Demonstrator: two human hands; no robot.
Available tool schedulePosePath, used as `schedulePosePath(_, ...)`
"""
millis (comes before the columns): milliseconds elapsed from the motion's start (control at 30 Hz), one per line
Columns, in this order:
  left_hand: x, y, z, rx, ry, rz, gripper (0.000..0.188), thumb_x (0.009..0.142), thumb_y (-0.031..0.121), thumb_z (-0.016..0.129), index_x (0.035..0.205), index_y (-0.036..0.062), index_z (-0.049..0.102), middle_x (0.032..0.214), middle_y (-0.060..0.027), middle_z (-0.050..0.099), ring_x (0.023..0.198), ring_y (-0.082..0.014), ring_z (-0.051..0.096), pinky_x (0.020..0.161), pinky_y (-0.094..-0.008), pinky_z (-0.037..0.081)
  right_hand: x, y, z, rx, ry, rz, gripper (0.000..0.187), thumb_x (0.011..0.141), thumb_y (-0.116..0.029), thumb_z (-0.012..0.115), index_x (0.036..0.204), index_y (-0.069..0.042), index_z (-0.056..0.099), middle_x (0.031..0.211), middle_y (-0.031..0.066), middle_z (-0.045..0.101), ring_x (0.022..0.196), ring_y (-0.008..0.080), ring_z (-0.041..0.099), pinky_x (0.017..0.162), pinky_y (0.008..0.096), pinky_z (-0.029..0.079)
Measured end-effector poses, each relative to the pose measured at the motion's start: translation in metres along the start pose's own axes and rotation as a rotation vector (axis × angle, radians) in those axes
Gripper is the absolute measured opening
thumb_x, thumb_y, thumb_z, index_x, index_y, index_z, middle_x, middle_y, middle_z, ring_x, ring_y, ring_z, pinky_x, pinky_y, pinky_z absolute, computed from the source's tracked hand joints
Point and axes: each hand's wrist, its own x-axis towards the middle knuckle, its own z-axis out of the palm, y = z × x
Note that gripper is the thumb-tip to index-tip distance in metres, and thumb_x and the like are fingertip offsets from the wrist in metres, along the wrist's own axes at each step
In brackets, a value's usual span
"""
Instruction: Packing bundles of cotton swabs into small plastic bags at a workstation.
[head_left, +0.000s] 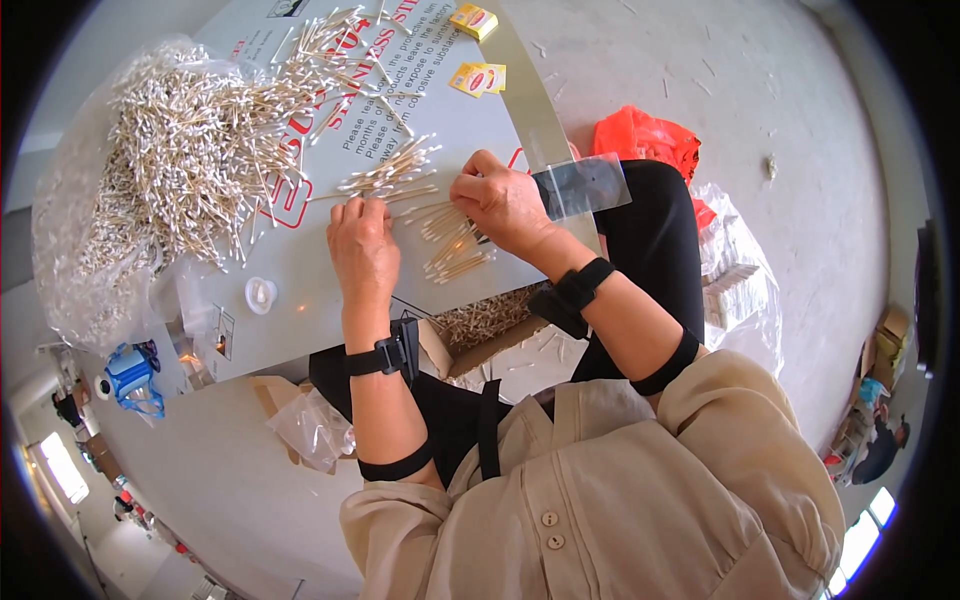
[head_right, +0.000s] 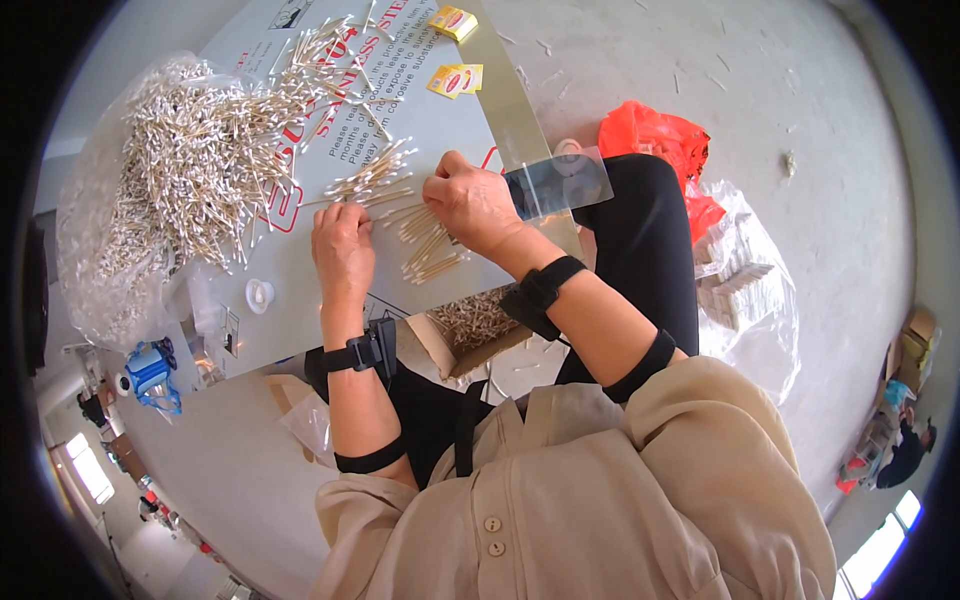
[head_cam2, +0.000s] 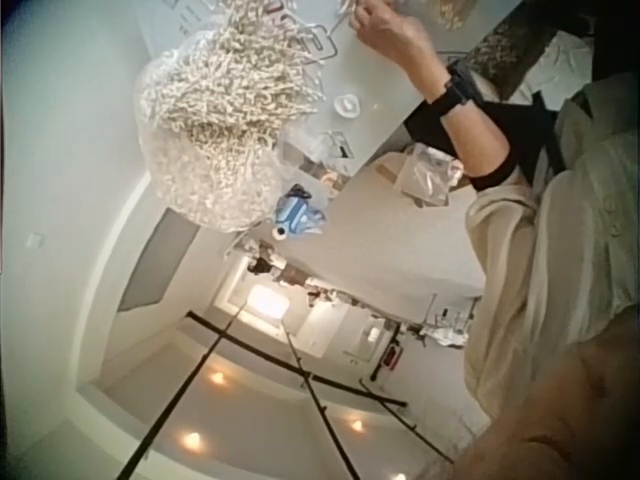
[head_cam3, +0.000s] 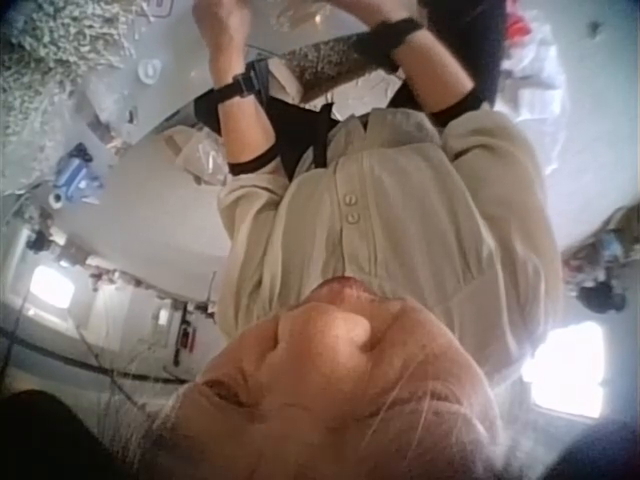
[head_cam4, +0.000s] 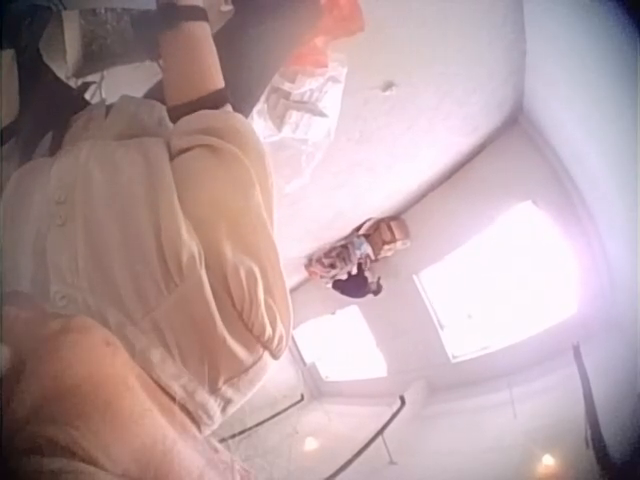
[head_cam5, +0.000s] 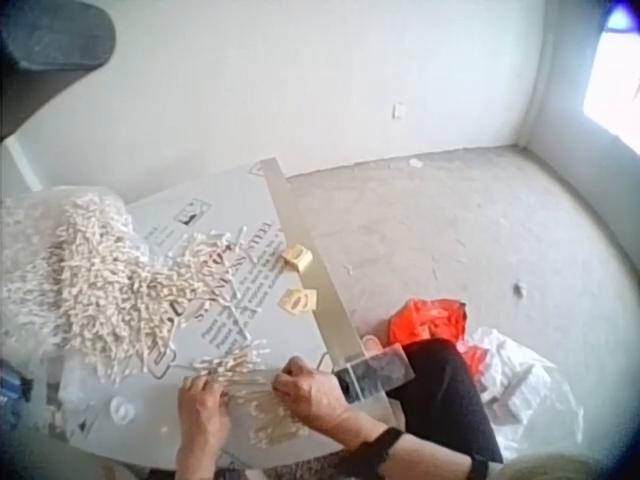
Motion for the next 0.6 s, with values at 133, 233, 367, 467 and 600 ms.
schedulePosePath(133,0.006,0.002,0.002,0.049,0.027,0.021,0.008,0.077,-0.002,0.063,0.081,0.0053,0.061,0.083,-0.0079,0.059,0.088,-0.0302,0.055,0.078,-0.0425,0.044,-0.003,0.002,-0.002,0.010,-0.014,-0.020,0.003,0.083,-0.015,0.067,0.081,-0.013,0.067,0.091,0.0031,0.059,0.076,0.0263,0.064,0.064,0.0384,0.052)
schedulePosePath(233,0.008,0.000,0.006,0.023,0.046,0.022,0.008,0.077,-0.002,0.062,0.080,0.0046,0.061,0.083,-0.0086,0.059,0.087,-0.0311,0.056,0.077,-0.0437,0.045,-0.004,0.002,-0.002,0.029,0.001,-0.005,0.003,0.082,-0.015,0.068,0.081,-0.012,0.067,0.090,0.0037,0.059,0.076,0.0268,0.064,0.065,0.0383,0.052)
schedulePosePath(367,0.012,0.014,0.015,-0.058,0.050,0.113,0.007,0.078,-0.003,0.061,0.078,0.0040,0.061,0.083,-0.0103,0.060,0.088,-0.0324,0.056,0.076,-0.0449,0.046,-0.004,0.001,-0.004,0.048,-0.023,-0.022,0.002,0.083,-0.013,0.067,0.082,-0.011,0.068,0.088,0.0053,0.059,0.076,0.0282,0.064,0.067,0.0374,0.052)
schedulePosePath(467,0.008,0.039,0.021,-0.120,0.076,0.118,0.006,0.079,-0.002,0.061,0.080,0.0037,0.063,0.086,-0.0100,0.059,0.090,-0.0327,0.055,0.081,-0.0427,0.046,-0.007,0.002,-0.002,0.156,0.093,-0.001,0.004,0.084,-0.008,0.066,0.086,-0.006,0.068,0.091,0.0080,0.060,0.078,0.0270,0.063,0.069,0.0354,0.052)
schedulePosePath(600,-0.021,0.044,0.032,-0.504,0.254,-0.096,0.017,0.089,0.004,0.058,0.105,0.0027,0.063,0.106,-0.0123,0.058,0.106,-0.0301,0.054,0.094,-0.0418,0.043,-0.024,-0.007,-0.010,0.468,0.301,0.182,0.016,0.090,-0.002,0.060,0.105,0.001,0.065,0.114,0.0136,0.060,0.097,0.0235,0.063,0.084,0.0319,0.050)
